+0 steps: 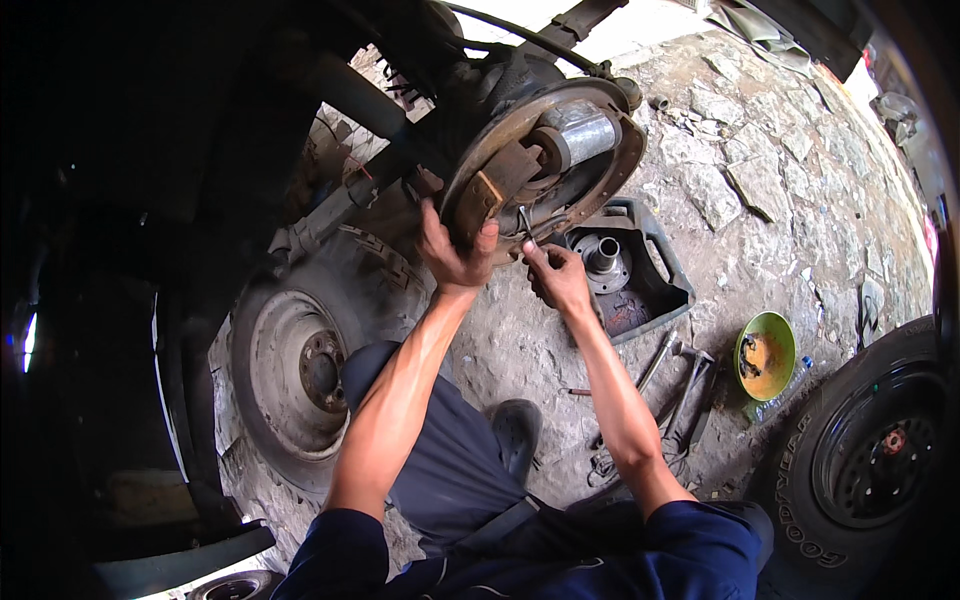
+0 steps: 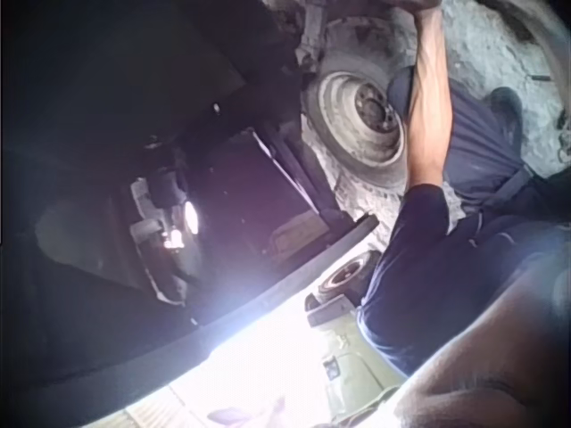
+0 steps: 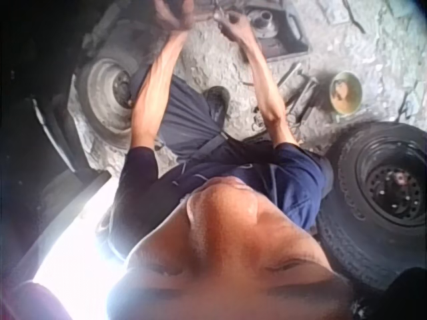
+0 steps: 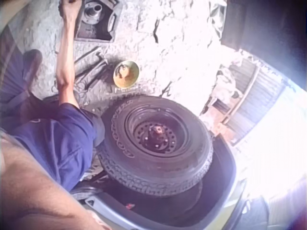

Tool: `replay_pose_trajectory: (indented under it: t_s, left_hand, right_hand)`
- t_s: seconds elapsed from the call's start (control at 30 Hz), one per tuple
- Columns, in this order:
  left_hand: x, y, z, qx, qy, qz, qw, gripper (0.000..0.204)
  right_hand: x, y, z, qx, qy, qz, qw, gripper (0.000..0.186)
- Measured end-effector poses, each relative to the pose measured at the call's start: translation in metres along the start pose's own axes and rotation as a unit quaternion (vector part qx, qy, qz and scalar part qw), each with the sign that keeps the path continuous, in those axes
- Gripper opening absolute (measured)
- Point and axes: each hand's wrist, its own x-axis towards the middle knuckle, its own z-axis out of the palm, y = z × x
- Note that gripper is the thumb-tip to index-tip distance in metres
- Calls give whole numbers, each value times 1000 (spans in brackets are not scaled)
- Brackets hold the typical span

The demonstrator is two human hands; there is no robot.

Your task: The person installs brake shoes and springs into a vehicle's drum brake assembly by hand and using a screwdriver.

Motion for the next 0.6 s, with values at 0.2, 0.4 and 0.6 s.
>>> replay_pose_trajectory:
  t_s: [0.2,0.4,0.6]
  left_hand:
    - [-2,-8,7,8,26,49,998,100]
    - [-4,-7,7,39,28,63,997,99]
    - [3,7,0,-15,-13,59,998,96]
  right_hand:
    - [-10,17,-15,222,-149,-62,961,35]
    - [-31,-2,-23,161,-140,-1,977,39]
    - [-46,-32,-22,109,-104,63,987,40]
